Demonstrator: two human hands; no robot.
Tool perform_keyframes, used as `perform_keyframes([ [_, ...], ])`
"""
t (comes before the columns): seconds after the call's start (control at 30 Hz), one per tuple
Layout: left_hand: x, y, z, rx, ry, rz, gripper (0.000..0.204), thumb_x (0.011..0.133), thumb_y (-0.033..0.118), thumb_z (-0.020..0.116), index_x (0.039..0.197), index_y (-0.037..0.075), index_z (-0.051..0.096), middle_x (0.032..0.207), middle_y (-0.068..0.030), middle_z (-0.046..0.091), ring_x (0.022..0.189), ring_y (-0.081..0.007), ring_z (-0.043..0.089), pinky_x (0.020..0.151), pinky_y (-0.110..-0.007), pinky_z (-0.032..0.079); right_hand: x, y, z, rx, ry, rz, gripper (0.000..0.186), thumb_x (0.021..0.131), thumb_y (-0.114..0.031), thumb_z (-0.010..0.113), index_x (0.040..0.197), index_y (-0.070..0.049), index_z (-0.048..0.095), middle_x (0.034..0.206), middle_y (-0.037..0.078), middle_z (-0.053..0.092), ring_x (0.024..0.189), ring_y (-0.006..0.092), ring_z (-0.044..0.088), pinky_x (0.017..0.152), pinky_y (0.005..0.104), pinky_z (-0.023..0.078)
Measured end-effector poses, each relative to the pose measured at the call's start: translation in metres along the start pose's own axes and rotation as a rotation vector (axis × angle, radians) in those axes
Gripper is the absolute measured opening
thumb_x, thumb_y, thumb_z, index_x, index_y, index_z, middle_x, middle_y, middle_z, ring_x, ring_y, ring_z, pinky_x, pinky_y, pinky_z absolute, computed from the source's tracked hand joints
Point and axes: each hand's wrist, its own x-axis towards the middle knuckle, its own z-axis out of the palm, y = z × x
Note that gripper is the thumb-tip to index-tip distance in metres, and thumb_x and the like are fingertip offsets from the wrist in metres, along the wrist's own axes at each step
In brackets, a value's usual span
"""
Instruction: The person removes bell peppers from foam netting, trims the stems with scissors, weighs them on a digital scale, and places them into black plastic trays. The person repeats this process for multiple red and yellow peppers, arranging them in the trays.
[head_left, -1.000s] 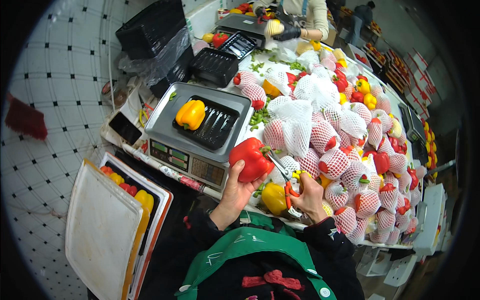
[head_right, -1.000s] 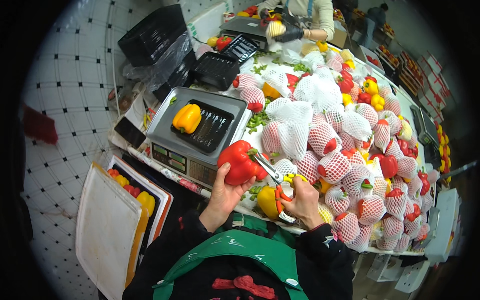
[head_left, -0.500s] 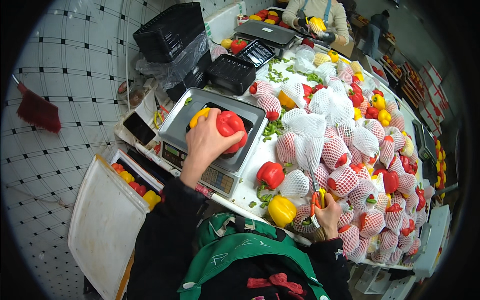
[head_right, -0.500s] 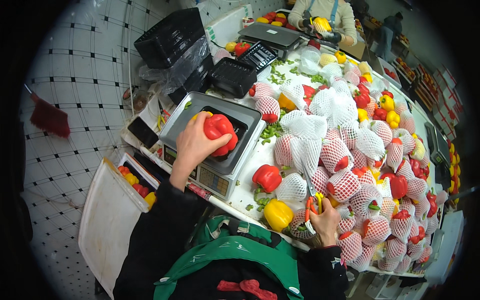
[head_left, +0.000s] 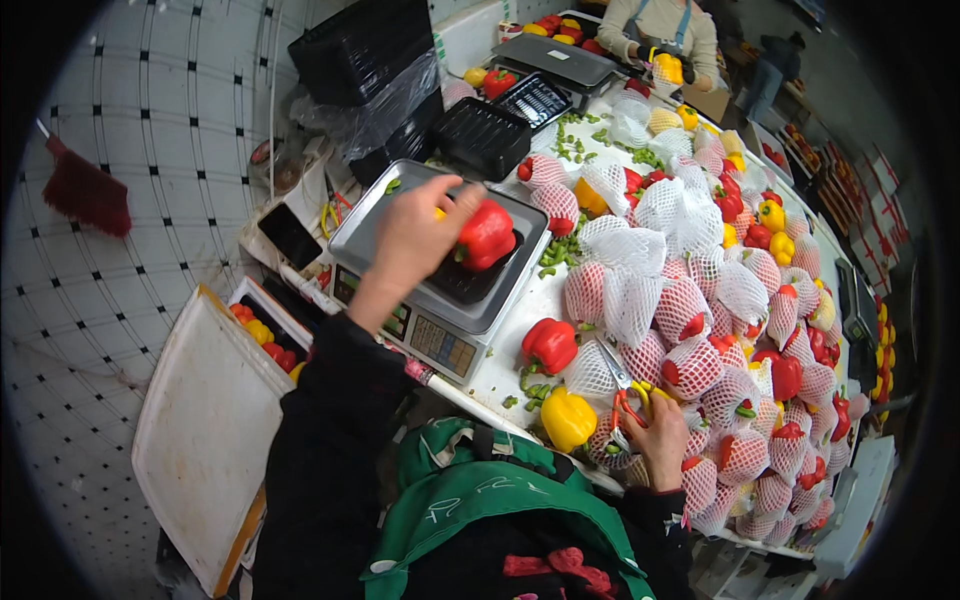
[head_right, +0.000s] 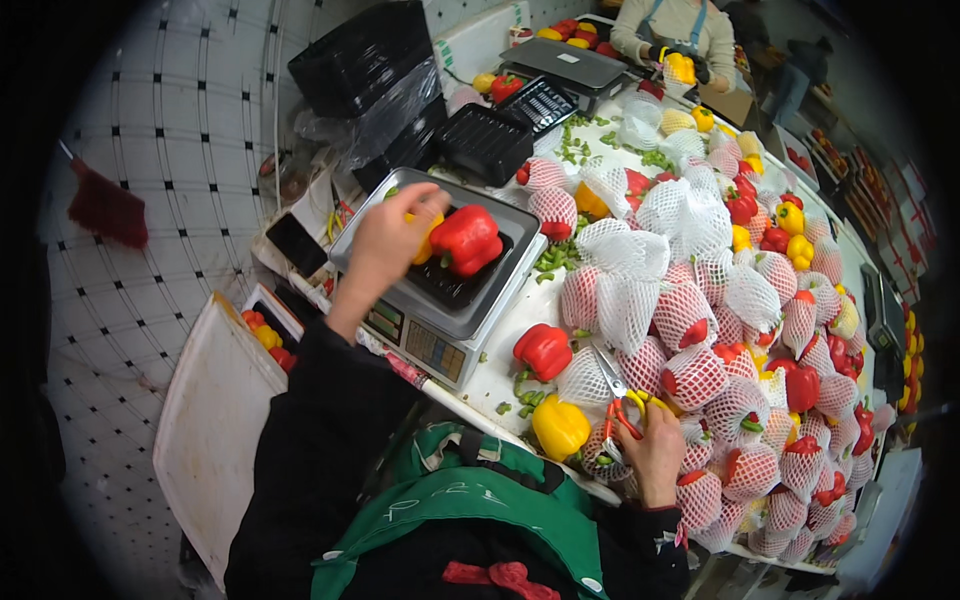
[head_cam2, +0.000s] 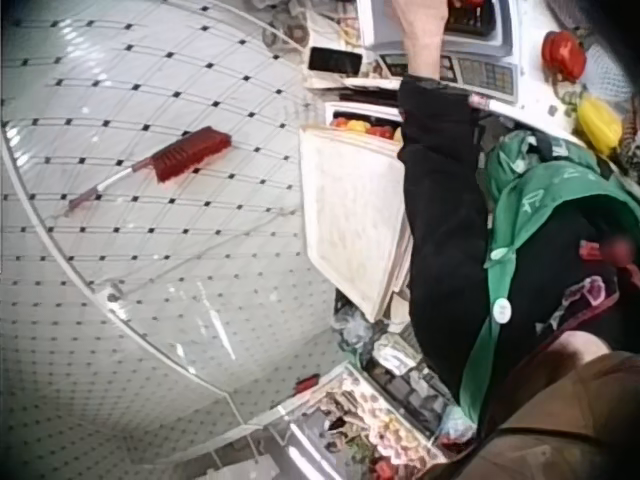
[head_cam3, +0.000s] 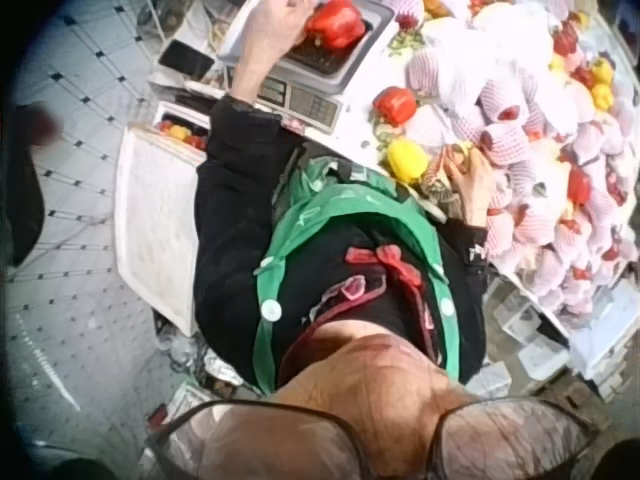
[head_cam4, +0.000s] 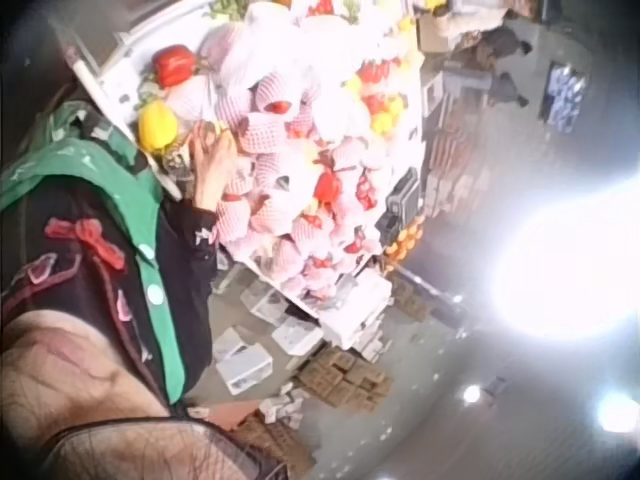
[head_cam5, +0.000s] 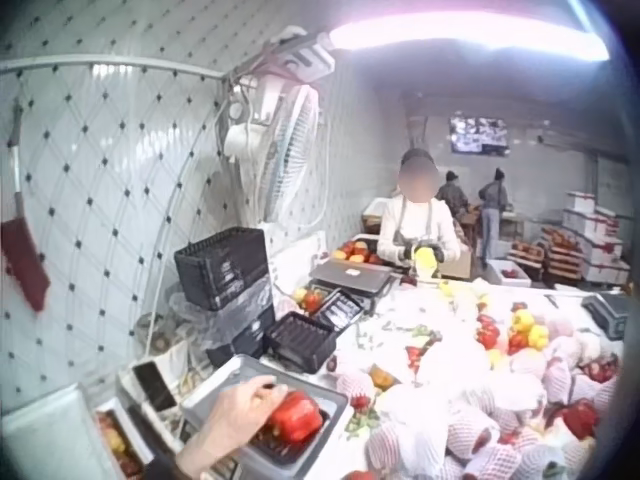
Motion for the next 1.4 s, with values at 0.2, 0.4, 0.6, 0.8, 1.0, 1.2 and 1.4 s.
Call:
perform_keyframes([
  [0.2, 0.003, -0.031, -0.087, -0.395, -0.076, -0.122, 0.045, 0.097, 0.041, 0.046, 0.096, 0.000, 0.066, 0.072, -0.0040, 0.065, 0.048, -0.0058, 0.051, 0.046, -0.020, 0.039, -0.012, -0.016, -0.036, 0.106, 0.001, 0.001, 0.037, 0.071, -0.020, 0.076, 0.103, -0.005, 0.064, 0.084, 0.012, 0.064, 0.071, 0.0278, 0.063, 0.062, 0.0357, 0.050],
  [0.4, -0.005, -0.064, -0.119, -0.347, -0.180, -0.062, 0.043, 0.099, 0.032, 0.043, 0.134, 0.007, 0.046, 0.089, -0.0046, 0.064, 0.064, -0.0033, 0.055, 0.049, -0.016, 0.039, 0.000, -0.081, -0.055, 0.262, -0.033, -0.210, 0.019, 0.073, -0.014, 0.075, 0.086, -0.003, 0.066, 0.069, 0.010, 0.061, 0.058, 0.0223, 0.059, 0.054, 0.0316, 0.047],
  [0.6, -0.005, -0.095, -0.114, -0.152, -0.357, -0.050, 0.046, 0.097, 0.035, 0.046, 0.136, 0.009, 0.046, 0.100, -0.0048, 0.061, 0.087, -0.0131, 0.058, 0.071, -0.025, 0.045, 0.028, -0.138, -0.034, 0.417, -0.193, -0.269, 0.012, 0.080, -0.010, 0.070, 0.077, 0.000, 0.064, 0.064, 0.013, 0.057, 0.054, 0.0256, 0.056, 0.051, 0.0331, 0.043],
  [0.8, 0.009, -0.140, -0.113, -0.097, -0.496, 0.075, 0.043, 0.096, 0.033, 0.048, 0.128, 0.005, 0.053, 0.104, -0.0099, 0.061, 0.099, -0.0193, 0.056, 0.086, -0.030, 0.043, 0.081, -0.172, -0.012, 0.461, -0.270, -0.406, 0.042, 0.079, -0.010, 0.069, 0.120, -0.007, 0.058, 0.109, 0.016, 0.060, 0.098, 0.0303, 0.061, 0.081, 0.0354, 0.048],
  [1.0, 0.027, -0.164, -0.101, -0.271, -0.610, 0.000, 0.041, 0.094, 0.027, 0.050, 0.128, 0.004, 0.054, 0.112, -0.0108, 0.063, 0.103, -0.0194, 0.058, 0.089, -0.031, 0.045, 0.154, -0.190, 0.015, 0.473, -0.174, -0.354, 0.054, 0.077, -0.015, 0.072, 0.128, -0.006, 0.054, 0.119, 0.018, 0.056, 0.107, 0.0327, 0.057, 0.090, 0.0364, 0.046],
  [1.2, 0.041, -0.175, -0.062, -0.334, -0.676, 0.096, 0.046, 0.088, 0.023, 0.058, 0.129, 0.004, 0.051, 0.113, -0.0142, 0.062, 0.105, -0.0210, 0.059, 0.089, -0.031, 0.046, 0.211, -0.214, 0.040, 0.412, -0.082, -0.423, 0.074, 0.072, -0.029, 0.077, 0.136, -0.010, 0.046, 0.128, 0.020, 0.050, 0.117, 0.0332, 0.051, 0.096, 0.0389, 0.043],
  [1.4, 0.038, -0.169, -0.022, -0.206, -0.615, 0.373, 0.079, 0.076, 0.031, 0.072, 0.142, 0.008, 0.035, 0.132, -0.0219, 0.042, 0.122, -0.0362, 0.045, 0.101, -0.038, 0.037, 0.237, -0.223, 0.069, 0.475, -0.195, -0.383, 0.078, 0.059, -0.037, 0.075, 0.128, -0.009, 0.054, 0.114, 0.021, 0.059, 0.102, 0.0342, 0.060, 0.089, 0.0396, 0.048],
])
